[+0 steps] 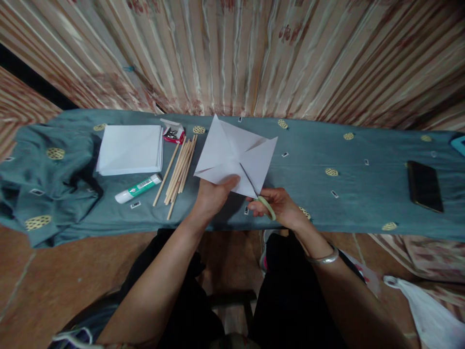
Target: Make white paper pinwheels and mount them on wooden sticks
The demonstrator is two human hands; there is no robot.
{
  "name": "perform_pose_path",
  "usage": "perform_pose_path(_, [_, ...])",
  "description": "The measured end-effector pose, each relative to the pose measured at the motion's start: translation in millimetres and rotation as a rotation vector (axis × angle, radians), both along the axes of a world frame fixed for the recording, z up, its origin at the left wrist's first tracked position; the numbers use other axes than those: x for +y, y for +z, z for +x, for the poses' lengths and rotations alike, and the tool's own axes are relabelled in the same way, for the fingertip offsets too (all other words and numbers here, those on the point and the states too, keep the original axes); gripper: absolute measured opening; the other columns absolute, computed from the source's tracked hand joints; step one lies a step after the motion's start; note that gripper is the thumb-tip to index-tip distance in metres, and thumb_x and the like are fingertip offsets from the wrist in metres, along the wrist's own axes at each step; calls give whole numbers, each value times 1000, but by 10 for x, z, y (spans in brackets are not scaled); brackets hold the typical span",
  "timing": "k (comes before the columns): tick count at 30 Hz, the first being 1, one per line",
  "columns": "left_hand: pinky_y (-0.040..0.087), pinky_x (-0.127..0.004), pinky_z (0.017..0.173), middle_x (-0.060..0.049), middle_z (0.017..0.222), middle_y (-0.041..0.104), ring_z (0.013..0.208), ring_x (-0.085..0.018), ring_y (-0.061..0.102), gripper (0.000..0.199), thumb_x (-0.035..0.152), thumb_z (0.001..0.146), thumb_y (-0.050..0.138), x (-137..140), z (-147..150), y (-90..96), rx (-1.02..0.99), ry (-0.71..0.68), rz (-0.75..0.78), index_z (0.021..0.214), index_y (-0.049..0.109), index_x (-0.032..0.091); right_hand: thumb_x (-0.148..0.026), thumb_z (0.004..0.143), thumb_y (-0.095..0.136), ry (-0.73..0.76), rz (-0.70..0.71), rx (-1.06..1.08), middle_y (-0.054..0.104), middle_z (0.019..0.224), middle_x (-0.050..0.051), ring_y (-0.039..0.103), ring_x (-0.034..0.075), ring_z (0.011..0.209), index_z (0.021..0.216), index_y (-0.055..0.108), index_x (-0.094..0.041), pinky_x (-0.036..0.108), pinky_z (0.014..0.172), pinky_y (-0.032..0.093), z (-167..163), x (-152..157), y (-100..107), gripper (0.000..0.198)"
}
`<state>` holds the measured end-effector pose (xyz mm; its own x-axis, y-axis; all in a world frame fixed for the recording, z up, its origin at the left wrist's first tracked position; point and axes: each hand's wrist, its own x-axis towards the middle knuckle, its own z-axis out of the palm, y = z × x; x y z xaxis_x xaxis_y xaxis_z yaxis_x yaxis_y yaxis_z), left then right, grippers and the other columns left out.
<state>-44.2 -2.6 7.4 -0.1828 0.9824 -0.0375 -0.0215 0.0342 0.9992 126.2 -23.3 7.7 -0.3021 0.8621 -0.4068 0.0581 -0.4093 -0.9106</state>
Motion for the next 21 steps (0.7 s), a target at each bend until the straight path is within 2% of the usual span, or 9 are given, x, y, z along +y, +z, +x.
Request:
perform_pose_path(5, [54,-36,79,-6,90,73,85,-25,66,51,20,61,76,0,-5,-15,-36,10,-1,110,63,18,-44,42,91,-11,-2,-3,61,51,-3,53,8,46,66,70,-15,22,46,44,-10,-3,-2,43])
perform_pose_path(11, [53,-35,74,-6,85,72,79,-24,65,54,19,59,77,8,-2,-19,-63,3,3,111,63,18,-46,47,90,12,48,-17,63,53,-2,55,9,48,65,70,-15,21,47,44,9,-6,-38,41])
perform_pose_path(21, [53,-36,78,-6,87,73,84,-25,66,52,18,60,77,-6,11,15,-76,15,-10,110,64,18,-48,46,90,-3,39,-18,60,49,-3,51,8,44,64,69,-16,23,44,44,-28,-4,-4,43])
